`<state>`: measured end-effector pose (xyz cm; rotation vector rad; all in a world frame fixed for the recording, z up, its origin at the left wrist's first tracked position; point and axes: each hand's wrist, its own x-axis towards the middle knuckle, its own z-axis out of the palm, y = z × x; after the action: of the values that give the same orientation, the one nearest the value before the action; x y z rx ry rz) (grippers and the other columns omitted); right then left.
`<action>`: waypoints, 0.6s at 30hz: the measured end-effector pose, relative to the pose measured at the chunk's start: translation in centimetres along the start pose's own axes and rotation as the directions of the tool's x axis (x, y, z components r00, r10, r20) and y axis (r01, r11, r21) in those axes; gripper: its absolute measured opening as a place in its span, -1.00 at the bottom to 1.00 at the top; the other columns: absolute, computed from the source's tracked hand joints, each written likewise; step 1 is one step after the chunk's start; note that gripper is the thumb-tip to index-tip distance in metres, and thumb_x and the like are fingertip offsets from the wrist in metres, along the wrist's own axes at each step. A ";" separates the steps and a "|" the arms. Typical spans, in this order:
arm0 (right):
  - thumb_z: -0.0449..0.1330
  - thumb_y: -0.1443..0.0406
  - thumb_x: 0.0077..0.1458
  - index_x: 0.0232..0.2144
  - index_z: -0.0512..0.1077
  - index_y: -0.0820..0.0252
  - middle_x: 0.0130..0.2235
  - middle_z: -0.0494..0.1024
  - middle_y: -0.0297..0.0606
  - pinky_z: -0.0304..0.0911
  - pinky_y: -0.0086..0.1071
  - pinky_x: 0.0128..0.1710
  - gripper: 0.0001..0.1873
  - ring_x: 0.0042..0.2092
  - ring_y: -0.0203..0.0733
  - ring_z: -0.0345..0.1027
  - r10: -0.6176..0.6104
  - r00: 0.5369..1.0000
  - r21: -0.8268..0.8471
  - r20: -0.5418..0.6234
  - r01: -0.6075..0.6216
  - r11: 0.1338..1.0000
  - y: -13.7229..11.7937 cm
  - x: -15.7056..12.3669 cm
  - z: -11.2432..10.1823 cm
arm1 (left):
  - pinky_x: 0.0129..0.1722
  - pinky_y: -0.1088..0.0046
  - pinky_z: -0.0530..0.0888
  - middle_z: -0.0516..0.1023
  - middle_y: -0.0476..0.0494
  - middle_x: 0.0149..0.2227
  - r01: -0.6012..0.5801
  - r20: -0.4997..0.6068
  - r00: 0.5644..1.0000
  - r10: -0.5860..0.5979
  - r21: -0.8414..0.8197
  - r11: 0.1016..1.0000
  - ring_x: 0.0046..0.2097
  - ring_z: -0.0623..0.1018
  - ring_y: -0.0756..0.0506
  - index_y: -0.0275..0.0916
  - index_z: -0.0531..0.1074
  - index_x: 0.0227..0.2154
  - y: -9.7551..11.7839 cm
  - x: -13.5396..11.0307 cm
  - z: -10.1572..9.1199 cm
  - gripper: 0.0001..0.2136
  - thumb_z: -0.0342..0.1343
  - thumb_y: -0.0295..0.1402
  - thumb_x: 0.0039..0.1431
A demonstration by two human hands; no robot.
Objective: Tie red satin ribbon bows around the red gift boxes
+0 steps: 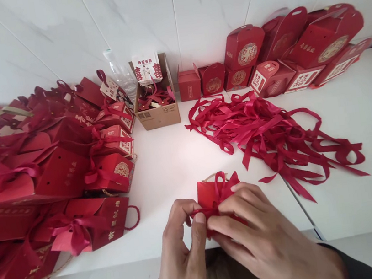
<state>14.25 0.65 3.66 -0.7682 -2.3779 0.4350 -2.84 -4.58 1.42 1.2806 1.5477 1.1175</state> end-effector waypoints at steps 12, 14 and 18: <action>0.16 0.46 0.35 -0.19 0.51 0.16 -0.29 0.49 -0.29 0.23 -0.07 0.09 -0.85 -0.27 -0.14 0.32 0.049 0.998 -0.019 -0.041 -0.049 0.999 0.2 -0.5 1.3 | -0.21 0.39 0.42 0.42 -0.03 -0.28 0.034 0.005 0.999 -0.034 -0.021 0.999 -0.24 0.43 -0.06 -0.15 0.36 -0.22 0.0 0.1 -0.2 -0.78 -0.07 -0.16 0.49; 0.14 0.47 0.35 -0.25 0.48 0.15 -0.32 0.47 -0.32 0.20 -0.07 0.13 -0.83 -0.29 -0.16 0.31 0.038 0.998 0.009 -0.054 -0.038 0.999 0.0 -0.5 1.1 | -0.23 0.40 0.41 0.42 -0.03 -0.29 0.047 0.003 0.999 -0.047 -0.020 0.999 -0.26 0.41 -0.05 -0.15 0.37 -0.22 0.0 0.1 -0.2 -0.76 -0.07 -0.14 0.49; 0.12 0.42 0.37 -0.26 0.41 0.09 -0.31 0.49 -0.35 0.21 -0.10 0.20 -0.84 -0.28 -0.18 0.38 0.094 0.994 0.140 -0.062 -0.084 0.987 -0.7 -0.9 -0.4 | -0.29 0.44 0.39 0.38 0.00 -0.33 0.075 -0.005 0.997 -0.075 -0.035 0.997 -0.31 0.36 -0.03 -0.15 0.37 -0.23 -0.1 0.1 -0.2 -0.74 -0.07 -0.11 0.48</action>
<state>14.79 -0.37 3.89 -0.8148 -2.2306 0.5929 -3.09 -4.48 1.34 1.1874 1.5620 1.0969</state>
